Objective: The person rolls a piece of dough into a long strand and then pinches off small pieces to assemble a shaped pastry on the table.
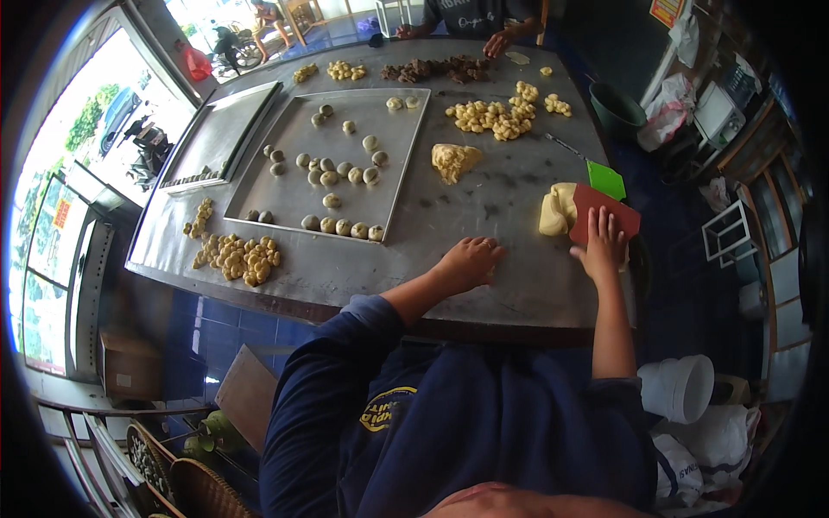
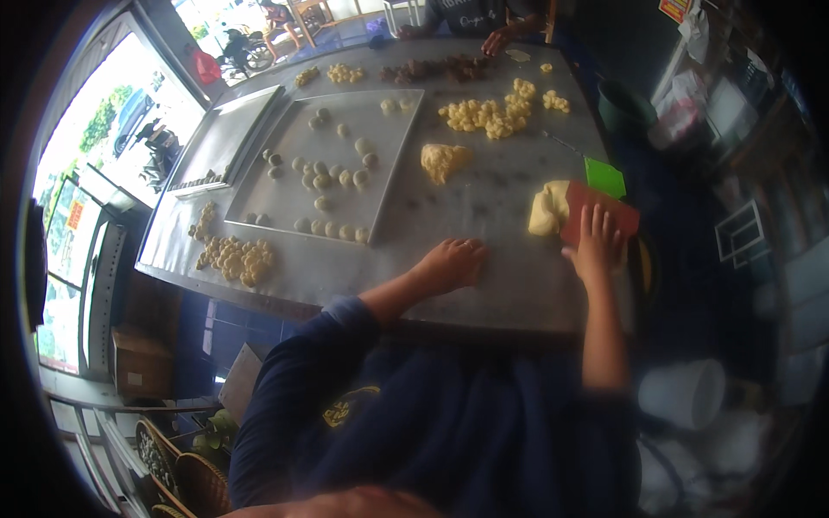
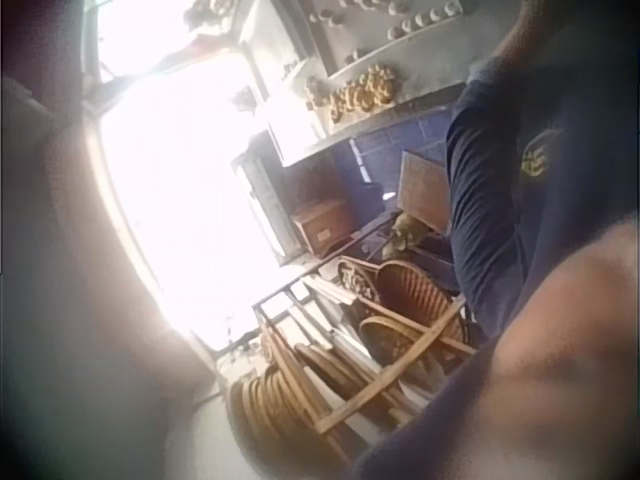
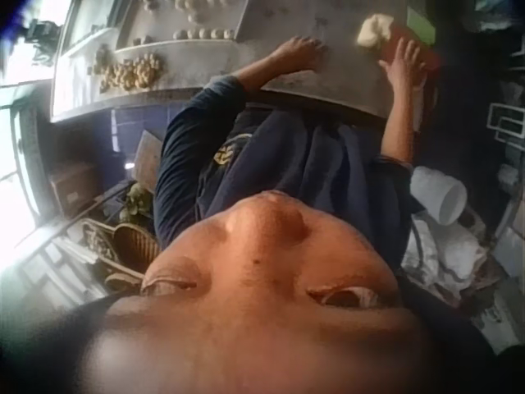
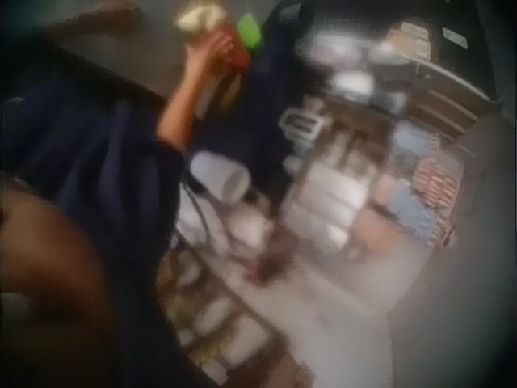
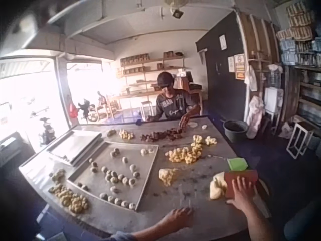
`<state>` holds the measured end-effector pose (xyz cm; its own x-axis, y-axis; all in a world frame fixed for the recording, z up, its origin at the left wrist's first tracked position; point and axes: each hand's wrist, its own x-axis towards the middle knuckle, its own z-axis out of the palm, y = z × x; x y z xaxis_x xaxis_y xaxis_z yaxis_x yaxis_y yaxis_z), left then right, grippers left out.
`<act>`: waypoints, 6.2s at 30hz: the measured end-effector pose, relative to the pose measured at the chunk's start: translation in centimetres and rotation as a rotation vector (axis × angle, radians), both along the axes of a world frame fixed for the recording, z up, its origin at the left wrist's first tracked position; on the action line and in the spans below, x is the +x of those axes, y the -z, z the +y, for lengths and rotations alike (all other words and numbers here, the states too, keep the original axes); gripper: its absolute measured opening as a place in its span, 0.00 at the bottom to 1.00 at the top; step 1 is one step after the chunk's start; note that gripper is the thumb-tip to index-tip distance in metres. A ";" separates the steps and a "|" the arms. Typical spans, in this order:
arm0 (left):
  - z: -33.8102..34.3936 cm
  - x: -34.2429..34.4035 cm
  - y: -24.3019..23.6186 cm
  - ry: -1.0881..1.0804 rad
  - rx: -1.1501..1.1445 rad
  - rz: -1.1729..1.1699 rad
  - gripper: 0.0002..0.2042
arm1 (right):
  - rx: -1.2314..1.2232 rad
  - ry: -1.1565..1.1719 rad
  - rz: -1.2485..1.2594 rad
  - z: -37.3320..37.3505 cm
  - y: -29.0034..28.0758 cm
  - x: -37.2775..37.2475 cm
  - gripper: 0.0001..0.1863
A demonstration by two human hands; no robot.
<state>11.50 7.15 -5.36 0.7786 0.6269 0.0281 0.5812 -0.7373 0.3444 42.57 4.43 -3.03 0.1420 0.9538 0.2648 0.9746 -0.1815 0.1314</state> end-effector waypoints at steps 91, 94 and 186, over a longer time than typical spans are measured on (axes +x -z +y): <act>0.1 -9.1 4.0 -0.185 0.263 0.231 0.33 | -0.135 -0.600 0.242 -0.6 7.4 -9.4 0.42; -5.5 -11.4 2.3 -0.185 0.136 0.145 0.34 | -0.155 -0.505 0.242 -7.4 5.0 -7.8 0.40; -23.9 -24.7 -15.8 -1.024 -0.543 0.097 0.16 | -0.157 -0.560 0.932 -7.7 -2.2 -14.4 0.09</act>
<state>-13.16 -16.75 10.40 -0.1151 0.8753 -0.4696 0.8610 0.3237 0.3923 28.21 -3.30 -0.86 -0.2406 0.9593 0.1482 0.6424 0.2718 -0.7165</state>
